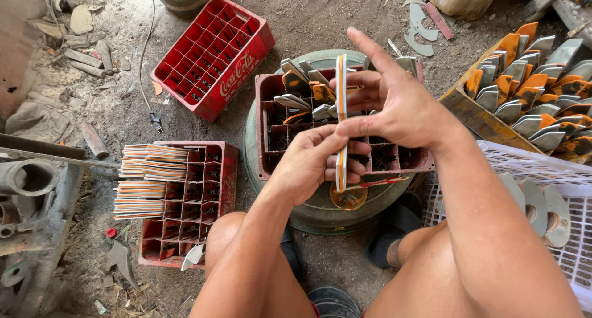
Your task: The person sits on the ground and repeatedly picks up two curved blade halves from a red crate, aligns them, and places the assembled pair into a white basket. The process is repeated for multiple units throughout the clip.
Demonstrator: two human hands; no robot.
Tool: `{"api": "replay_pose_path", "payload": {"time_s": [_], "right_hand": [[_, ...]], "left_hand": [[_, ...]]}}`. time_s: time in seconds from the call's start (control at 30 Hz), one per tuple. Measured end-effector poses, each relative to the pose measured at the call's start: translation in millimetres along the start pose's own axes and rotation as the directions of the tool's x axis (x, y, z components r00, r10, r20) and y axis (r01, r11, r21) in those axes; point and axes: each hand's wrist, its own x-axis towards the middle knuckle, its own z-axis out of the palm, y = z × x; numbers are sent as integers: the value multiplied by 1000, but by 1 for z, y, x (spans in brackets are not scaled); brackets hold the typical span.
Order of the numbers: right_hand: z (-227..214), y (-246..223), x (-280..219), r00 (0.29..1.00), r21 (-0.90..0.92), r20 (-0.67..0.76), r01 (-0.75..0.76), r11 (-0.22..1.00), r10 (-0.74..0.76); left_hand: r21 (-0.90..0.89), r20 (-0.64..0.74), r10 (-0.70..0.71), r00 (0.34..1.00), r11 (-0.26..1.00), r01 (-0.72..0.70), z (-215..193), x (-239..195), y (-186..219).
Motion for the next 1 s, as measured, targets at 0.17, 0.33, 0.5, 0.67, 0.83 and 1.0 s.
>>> {"api": "replay_pose_path", "payload": {"time_s": [0.17,0.33,0.5,0.67,0.83,1.0], "right_hand": [[2,0,-4,998,-144,-38,43,989,-49],[0,-7,-8,989,-61,46,144,988,-141],[-1,-5,-4,991,278,83,79,957,-106],[-3,5,0,1000,243,-6,29,970,-28],[-6,7,0,995,232,13,97,968,-103],[-6,7,2,992,233,10,118,965,-124]], "left_hand": [[37,18,-38,999,999,38,16,-8,0],[53,-14,-24,1000,998,24,25,-11,0],[35,-32,25,999,999,-23,23,-6,-1],[74,-51,7,999,997,-3,21,-4,-5],[58,-45,25,999,998,-22,24,-5,-3],[104,-9,130,991,986,-128,23,-7,-6]]}}
